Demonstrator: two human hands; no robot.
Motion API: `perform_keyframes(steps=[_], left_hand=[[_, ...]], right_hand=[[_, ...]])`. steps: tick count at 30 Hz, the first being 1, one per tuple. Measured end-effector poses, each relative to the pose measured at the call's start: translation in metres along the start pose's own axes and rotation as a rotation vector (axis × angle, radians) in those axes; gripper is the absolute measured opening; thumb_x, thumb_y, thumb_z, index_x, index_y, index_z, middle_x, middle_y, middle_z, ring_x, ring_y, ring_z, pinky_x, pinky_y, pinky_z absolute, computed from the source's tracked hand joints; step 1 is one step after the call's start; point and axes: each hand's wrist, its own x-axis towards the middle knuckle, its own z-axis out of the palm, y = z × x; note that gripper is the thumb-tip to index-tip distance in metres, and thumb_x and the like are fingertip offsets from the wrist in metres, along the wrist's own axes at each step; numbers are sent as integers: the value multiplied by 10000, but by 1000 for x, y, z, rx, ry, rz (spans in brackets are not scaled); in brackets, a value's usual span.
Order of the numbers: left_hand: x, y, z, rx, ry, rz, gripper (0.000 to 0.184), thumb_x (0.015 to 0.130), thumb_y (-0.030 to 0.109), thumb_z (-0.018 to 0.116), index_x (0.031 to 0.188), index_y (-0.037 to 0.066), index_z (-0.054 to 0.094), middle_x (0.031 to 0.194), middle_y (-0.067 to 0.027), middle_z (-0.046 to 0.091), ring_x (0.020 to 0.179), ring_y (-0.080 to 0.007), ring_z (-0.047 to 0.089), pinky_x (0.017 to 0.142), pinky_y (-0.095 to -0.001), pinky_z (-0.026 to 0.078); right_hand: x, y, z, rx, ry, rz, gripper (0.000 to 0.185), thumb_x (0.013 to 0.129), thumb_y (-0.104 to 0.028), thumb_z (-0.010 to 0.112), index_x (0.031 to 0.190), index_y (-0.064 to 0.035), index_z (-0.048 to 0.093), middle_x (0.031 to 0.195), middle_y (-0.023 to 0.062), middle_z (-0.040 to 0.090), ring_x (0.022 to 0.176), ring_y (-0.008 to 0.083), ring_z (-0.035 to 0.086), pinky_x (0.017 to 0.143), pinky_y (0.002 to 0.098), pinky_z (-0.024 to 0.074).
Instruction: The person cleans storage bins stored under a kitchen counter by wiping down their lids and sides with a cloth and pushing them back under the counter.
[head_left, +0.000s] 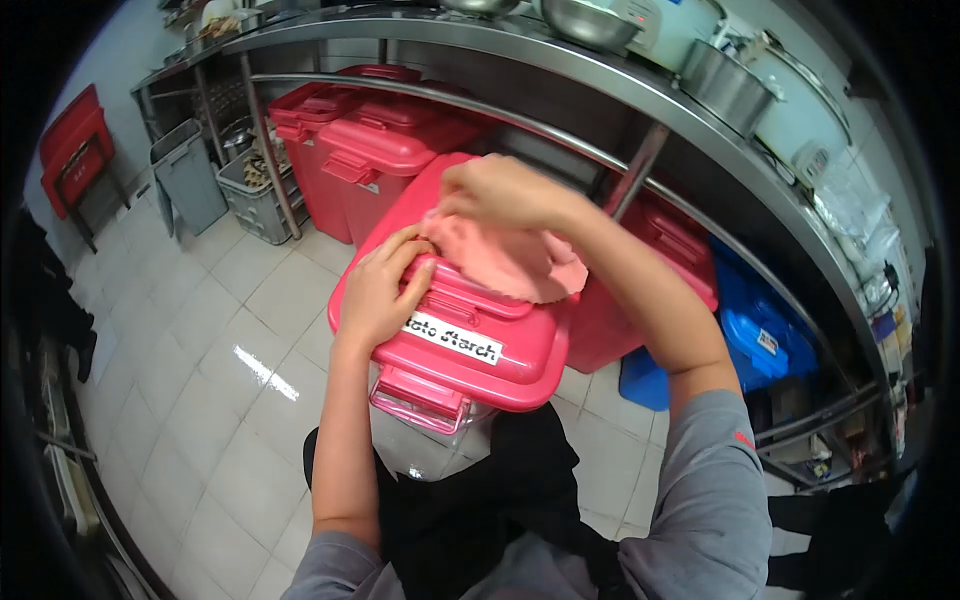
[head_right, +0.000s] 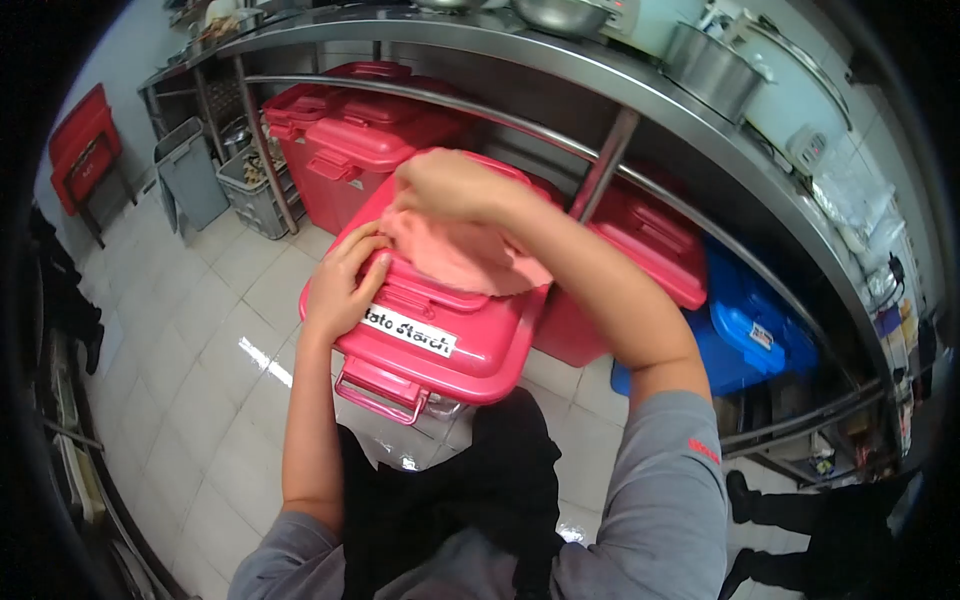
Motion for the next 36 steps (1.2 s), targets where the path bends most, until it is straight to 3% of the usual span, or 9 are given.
perform_keyframes(steps=[3,8,11,13,17,18,20,25,36], left_hand=[[1,9,-3,-54,-10,-23,257,938,256,585,1079,65,685,1316,-54,627,1104,-301,639,917,-395,503],[3,7,-1,-67,5,-24,238,932,233,591,1059,58,691,1315,-50,634,1077,-291,656,902,-380,509],[3,10,-3,-75,-38,-37,206,963,182,577,1060,23,666,1342,-84,618,1155,-279,631,946,-344,487],[4,12,-3,-91,-40,-48,201,962,174,577,1055,19,666,1342,-81,620,1152,-267,633,944,-336,484],[4,13,-2,-117,-37,-48,200,940,176,596,1052,30,676,1330,-82,627,1144,-280,636,936,-348,491],[5,11,0,-116,-24,-36,205,932,184,606,1056,40,682,1323,-81,630,1143,-292,637,935,-360,497],[6,15,-2,-83,-33,-31,196,940,182,595,1047,37,673,1340,-91,618,1181,-305,617,959,-368,486],[8,17,1,-53,-29,2,196,953,178,577,1024,16,661,1346,-124,610,1197,-317,611,979,-378,474],[8,19,1,4,-43,17,187,947,149,569,1010,1,665,1331,-141,614,1138,-322,639,939,-366,495]], right_hand=[[-10,22,70,216,-30,109,285,932,-226,544,1093,-49,699,997,198,706,941,376,670,833,443,512],[-52,36,24,28,-266,-111,261,892,-171,543,1048,-45,710,958,209,702,886,380,669,788,452,505],[-69,27,-41,-31,-149,-10,268,840,-84,611,1079,-5,703,1024,169,676,976,327,647,885,386,500],[-78,67,-44,147,328,59,221,931,-137,596,1071,-6,705,1015,153,662,988,306,630,884,376,493],[-64,141,61,658,376,258,275,941,-279,639,1025,-36,740,1086,177,651,1000,333,644,864,405,511],[-75,105,95,96,888,106,225,932,-231,656,1014,-40,741,1079,182,664,965,336,656,885,407,506],[-94,74,117,380,980,66,216,942,-124,610,1124,-65,711,1149,172,653,1031,335,632,923,445,489],[-157,-42,138,384,956,174,134,852,-103,706,974,-49,721,1129,133,646,1071,309,616,965,448,459],[-146,17,126,202,950,245,115,893,-106,655,973,-34,696,1038,140,633,994,316,600,826,390,494]])
